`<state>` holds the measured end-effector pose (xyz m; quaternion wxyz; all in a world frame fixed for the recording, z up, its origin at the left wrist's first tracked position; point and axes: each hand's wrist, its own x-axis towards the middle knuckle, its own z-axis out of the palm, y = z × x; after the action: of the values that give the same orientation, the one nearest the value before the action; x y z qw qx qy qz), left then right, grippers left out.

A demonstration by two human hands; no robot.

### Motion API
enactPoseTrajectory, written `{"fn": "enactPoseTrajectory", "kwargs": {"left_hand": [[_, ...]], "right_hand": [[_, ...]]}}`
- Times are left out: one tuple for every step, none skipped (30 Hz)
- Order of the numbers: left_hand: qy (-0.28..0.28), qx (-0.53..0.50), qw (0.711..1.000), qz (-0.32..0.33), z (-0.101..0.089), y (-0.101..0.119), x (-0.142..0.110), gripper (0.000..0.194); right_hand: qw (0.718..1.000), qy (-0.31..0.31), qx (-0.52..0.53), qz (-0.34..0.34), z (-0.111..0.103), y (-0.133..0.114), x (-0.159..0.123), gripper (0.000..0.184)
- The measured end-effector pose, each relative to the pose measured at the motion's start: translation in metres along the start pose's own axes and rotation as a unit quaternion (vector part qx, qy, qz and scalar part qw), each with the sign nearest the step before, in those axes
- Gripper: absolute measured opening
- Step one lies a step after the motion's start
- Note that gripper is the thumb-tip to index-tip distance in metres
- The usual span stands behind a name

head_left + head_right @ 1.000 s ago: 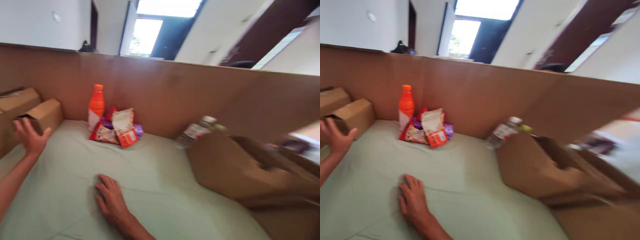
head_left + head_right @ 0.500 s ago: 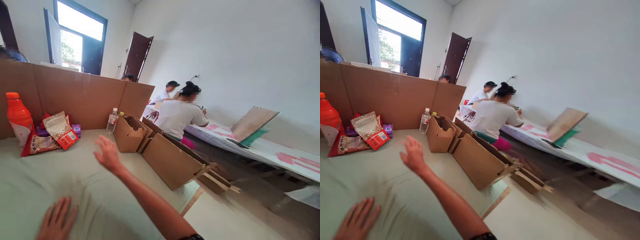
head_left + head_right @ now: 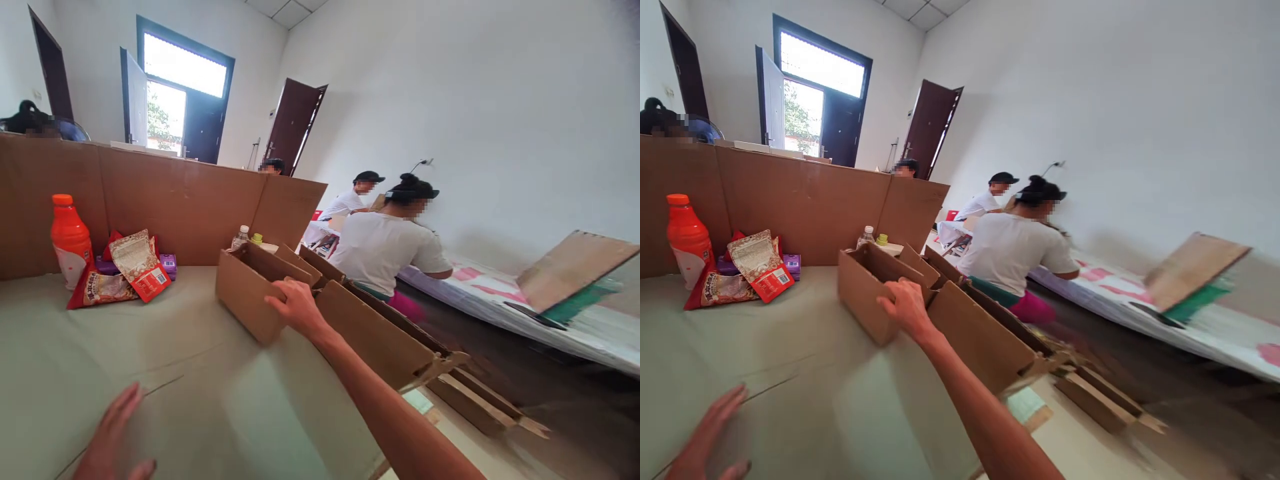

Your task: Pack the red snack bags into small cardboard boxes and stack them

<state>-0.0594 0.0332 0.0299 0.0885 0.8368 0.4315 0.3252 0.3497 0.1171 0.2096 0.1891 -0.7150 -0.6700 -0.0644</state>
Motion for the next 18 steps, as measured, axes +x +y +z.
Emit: {"fn": "enactPoseTrajectory", "kwargs": {"left_hand": [[0.013, -0.006, 1.000, -0.024, -0.014, -0.004, 0.005, 0.079], [0.027, -0.018, 0.998, -0.053, -0.027, -0.007, 0.010, 0.081], [0.034, -0.036, 0.995, -0.082, -0.040, -0.009, 0.015, 0.084], [0.034, -0.059, 0.992, -0.107, -0.052, -0.011, 0.019, 0.089], [0.032, -0.085, 0.988, -0.122, -0.063, -0.011, 0.023, 0.096], [0.023, -0.112, 0.985, -0.128, -0.072, -0.011, 0.025, 0.103], [0.016, -0.138, 0.982, -0.128, -0.081, -0.010, 0.027, 0.109], [0.008, -0.164, 0.978, -0.127, -0.087, -0.010, 0.027, 0.114], [0.000, -0.188, 0.974, -0.130, -0.093, -0.009, 0.027, 0.117], [-0.010, -0.206, 0.969, -0.137, -0.097, -0.010, 0.026, 0.117], [-0.017, -0.219, 0.965, -0.145, -0.100, -0.011, 0.024, 0.117], [-0.021, -0.227, 0.962, -0.152, -0.103, -0.012, 0.021, 0.117], [-0.022, -0.230, 0.960, -0.158, -0.106, -0.015, 0.018, 0.118], [-0.019, -0.226, 0.960, -0.163, -0.109, -0.018, 0.014, 0.119], [-0.013, -0.219, 0.961, -0.170, -0.112, -0.021, 0.011, 0.119], [-0.011, -0.211, 0.961, -0.177, -0.116, -0.024, 0.008, 0.119], [-0.009, -0.204, 0.962, -0.182, -0.120, -0.026, 0.006, 0.117], [-0.005, -0.196, 0.963, -0.184, -0.124, -0.027, 0.004, 0.113]], "right_hand": [[0.999, -0.003, 0.014, -0.040, -0.003, -0.007, -0.018, 0.013], [0.995, -0.002, 0.036, -0.093, -0.005, -0.017, -0.036, 0.010], [0.985, 0.005, 0.066, -0.158, -0.006, -0.028, -0.052, 0.006], [0.968, 0.018, 0.103, -0.226, -0.007, -0.040, -0.067, 0.004], [0.946, 0.030, 0.142, -0.290, -0.007, -0.053, -0.079, 0.006], [0.922, 0.040, 0.178, -0.342, -0.006, -0.067, -0.089, 0.009], [0.902, 0.042, 0.207, -0.376, -0.006, -0.080, -0.096, 0.010], [0.891, 0.035, 0.227, -0.392, -0.005, -0.093, -0.101, 0.011], [0.884, 0.023, 0.240, -0.401, -0.004, -0.103, -0.103, 0.012], [0.879, 0.010, 0.249, -0.407, -0.004, -0.112, -0.105, 0.012], [0.874, 0.001, 0.258, -0.412, -0.004, -0.118, -0.104, 0.011], [0.870, -0.004, 0.268, -0.414, -0.005, -0.120, -0.103, 0.009], [0.867, -0.006, 0.283, -0.411, -0.006, -0.120, -0.102, 0.012], [0.864, -0.005, 0.304, -0.402, -0.007, -0.117, -0.099, 0.021], [0.863, 0.003, 0.334, -0.380, -0.007, -0.112, -0.095, 0.030], [0.864, 0.019, 0.367, -0.343, -0.006, -0.106, -0.090, 0.036], [0.870, 0.042, 0.398, -0.287, -0.004, -0.100, -0.083, 0.038], [0.879, 0.062, 0.418, -0.222, 0.001, -0.096, -0.074, 0.037]]}}
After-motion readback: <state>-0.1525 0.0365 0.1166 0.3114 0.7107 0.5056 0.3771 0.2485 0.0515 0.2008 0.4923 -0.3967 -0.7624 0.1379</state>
